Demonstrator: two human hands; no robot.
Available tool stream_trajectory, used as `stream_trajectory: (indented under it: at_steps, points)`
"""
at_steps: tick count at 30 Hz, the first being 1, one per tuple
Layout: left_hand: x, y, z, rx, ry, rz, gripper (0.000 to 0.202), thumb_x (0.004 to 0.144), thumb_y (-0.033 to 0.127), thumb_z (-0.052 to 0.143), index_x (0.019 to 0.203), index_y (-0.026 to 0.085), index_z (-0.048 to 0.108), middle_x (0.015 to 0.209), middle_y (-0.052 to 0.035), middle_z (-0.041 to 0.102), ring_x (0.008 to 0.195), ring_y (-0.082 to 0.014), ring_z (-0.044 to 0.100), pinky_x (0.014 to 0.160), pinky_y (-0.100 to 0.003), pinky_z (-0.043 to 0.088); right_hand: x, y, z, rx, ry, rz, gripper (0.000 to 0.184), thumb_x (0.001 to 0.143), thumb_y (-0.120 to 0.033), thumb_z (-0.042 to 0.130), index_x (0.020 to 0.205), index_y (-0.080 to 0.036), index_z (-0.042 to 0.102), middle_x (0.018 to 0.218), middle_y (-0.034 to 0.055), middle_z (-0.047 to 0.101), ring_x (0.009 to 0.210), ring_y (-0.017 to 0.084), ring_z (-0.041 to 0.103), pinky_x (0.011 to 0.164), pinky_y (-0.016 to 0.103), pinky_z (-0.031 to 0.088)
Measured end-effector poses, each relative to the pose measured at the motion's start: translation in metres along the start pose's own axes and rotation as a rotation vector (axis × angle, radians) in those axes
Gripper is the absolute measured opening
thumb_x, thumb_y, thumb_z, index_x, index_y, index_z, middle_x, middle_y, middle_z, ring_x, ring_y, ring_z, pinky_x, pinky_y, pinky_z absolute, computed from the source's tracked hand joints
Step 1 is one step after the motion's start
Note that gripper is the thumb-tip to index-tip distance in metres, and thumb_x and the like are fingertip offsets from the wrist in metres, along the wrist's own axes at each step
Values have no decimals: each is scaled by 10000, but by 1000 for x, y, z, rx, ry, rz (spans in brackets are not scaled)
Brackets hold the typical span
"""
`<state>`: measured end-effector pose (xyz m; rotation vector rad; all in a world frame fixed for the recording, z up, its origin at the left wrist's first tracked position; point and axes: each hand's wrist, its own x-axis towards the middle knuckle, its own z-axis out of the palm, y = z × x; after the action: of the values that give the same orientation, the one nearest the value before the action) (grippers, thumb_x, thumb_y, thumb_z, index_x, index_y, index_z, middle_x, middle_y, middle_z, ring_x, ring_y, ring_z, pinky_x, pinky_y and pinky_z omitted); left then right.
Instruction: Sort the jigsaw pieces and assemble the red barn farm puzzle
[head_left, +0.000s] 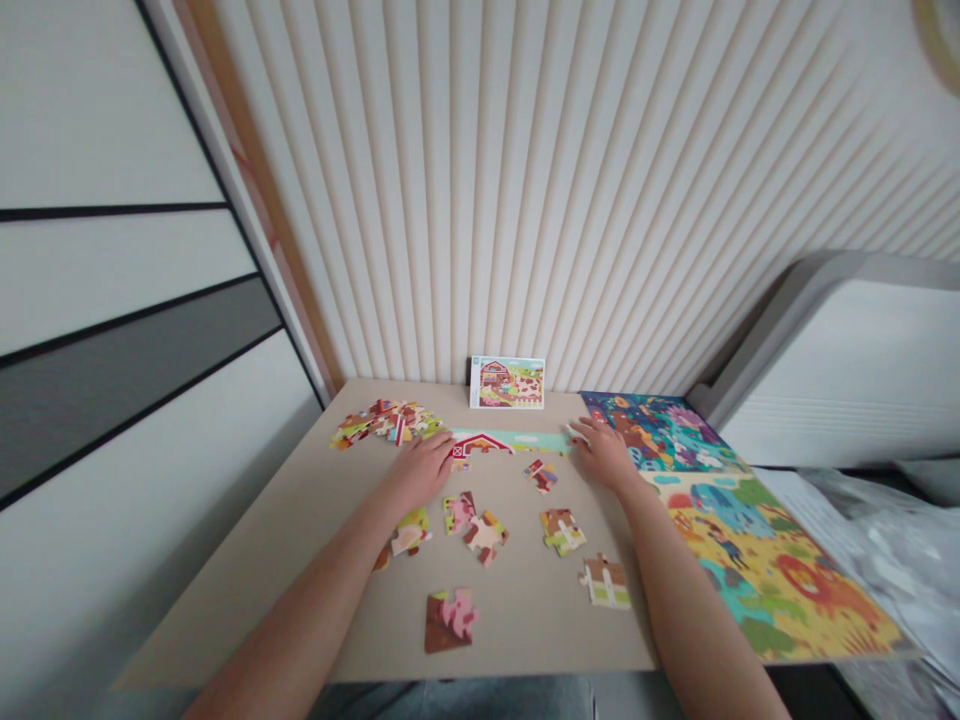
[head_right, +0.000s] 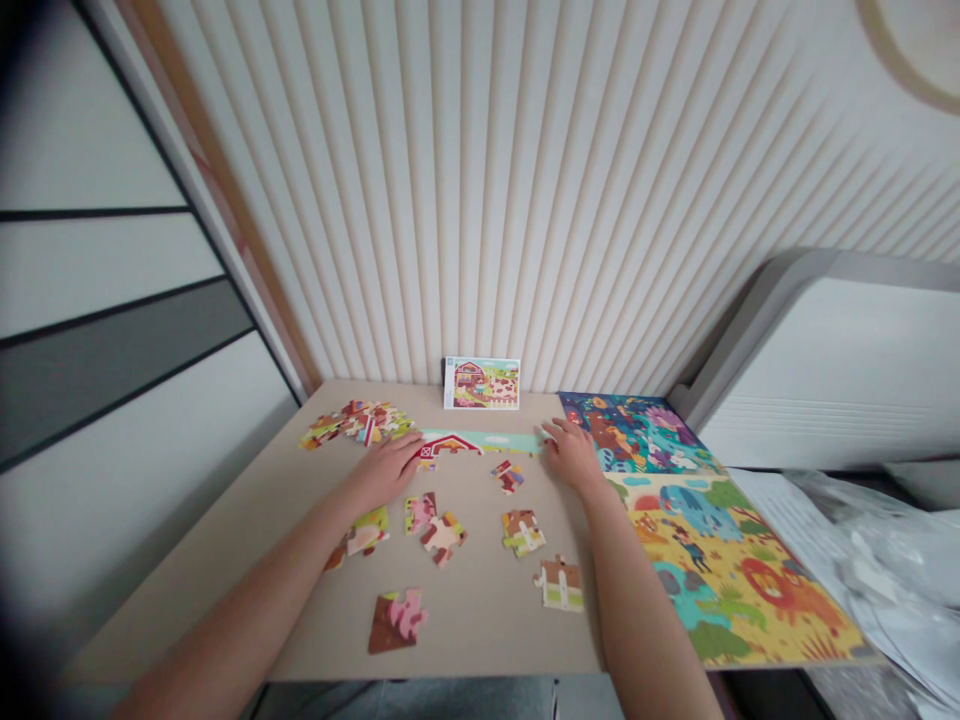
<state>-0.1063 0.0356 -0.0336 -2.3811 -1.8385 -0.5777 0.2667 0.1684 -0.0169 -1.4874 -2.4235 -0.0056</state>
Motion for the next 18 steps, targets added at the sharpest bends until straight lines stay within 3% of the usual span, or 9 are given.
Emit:
stream_trajectory:
  at_steps: [9, 15, 18]
  points:
    - [0, 1, -1, 9, -1, 6, 400, 1024, 268, 382, 1336, 186, 618, 1419, -106, 593, 1321, -244, 528, 1153, -442, 375, 2, 17, 6, 15, -36, 41, 388, 1009, -402, 478, 1351, -294, 628, 1362, 96, 641, 1259, 291, 563, 1055, 457, 403]
    - [0, 0, 0, -6, -2, 1, 402, 1018, 262, 388, 1345, 200, 614, 1425, -102, 587, 1325, -245, 525, 1148, -445, 382, 3, 26, 1, 35, -23, 12, 419, 1000, -350, 482, 1387, -246, 604, 1385, 113, 624, 1274, 303, 561, 1061, 455, 424]
    - [0, -1, 0, -10, -6, -4, 403, 1018, 270, 388, 1351, 209, 608, 1434, -101, 580, 1341, -248, 512, 1150, -454, 376, 0, 34, -3, 94, -35, -80, 448, 962, -263, 517, 1402, -247, 598, 1404, 90, 619, 1266, 273, 582, 1066, 407, 448]
